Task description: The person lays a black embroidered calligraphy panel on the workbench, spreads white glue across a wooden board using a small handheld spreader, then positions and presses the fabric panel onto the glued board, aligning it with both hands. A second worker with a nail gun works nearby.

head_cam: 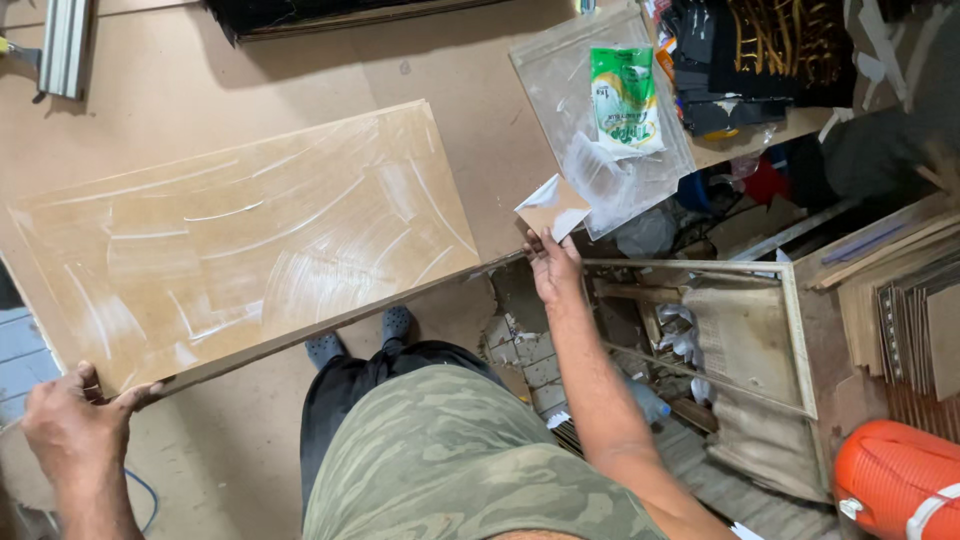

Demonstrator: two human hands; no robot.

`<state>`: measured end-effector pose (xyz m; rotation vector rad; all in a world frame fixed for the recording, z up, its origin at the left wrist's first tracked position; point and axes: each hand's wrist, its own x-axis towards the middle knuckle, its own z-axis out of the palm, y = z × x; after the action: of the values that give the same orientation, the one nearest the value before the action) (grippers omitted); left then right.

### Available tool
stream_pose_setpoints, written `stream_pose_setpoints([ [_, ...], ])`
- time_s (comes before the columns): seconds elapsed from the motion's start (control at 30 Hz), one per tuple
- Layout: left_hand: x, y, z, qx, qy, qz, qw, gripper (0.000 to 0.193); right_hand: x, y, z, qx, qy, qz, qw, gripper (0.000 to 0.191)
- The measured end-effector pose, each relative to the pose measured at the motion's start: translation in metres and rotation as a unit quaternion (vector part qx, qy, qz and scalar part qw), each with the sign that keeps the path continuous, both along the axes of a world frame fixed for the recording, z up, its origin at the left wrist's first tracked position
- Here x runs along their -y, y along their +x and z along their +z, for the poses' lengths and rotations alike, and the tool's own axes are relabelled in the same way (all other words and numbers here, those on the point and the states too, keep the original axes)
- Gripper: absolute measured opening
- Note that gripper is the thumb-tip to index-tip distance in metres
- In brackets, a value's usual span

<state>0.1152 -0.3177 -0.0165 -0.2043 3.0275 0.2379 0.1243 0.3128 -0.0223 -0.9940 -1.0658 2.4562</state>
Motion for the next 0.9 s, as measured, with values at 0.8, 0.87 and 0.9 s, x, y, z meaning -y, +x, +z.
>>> stream_pose_setpoints([
  [0.8,0.020,-0.001,0.013,-0.007,0.100,0.018,0.995,0.064,0.059,-0.016,0.003,0.078,0.708,0.365,0.599,0.036],
  [0.87,0.021,0.000,0.011,0.000,0.091,0.015,0.996,0.053,0.057,-0.018,0.003,0.095,0.733,0.378,0.558,0.042],
  [0.9,0.020,-0.002,0.008,-0.014,0.093,0.008,0.996,0.053,0.056,-0.019,0.002,0.104,0.745,0.382,0.537,0.045],
])
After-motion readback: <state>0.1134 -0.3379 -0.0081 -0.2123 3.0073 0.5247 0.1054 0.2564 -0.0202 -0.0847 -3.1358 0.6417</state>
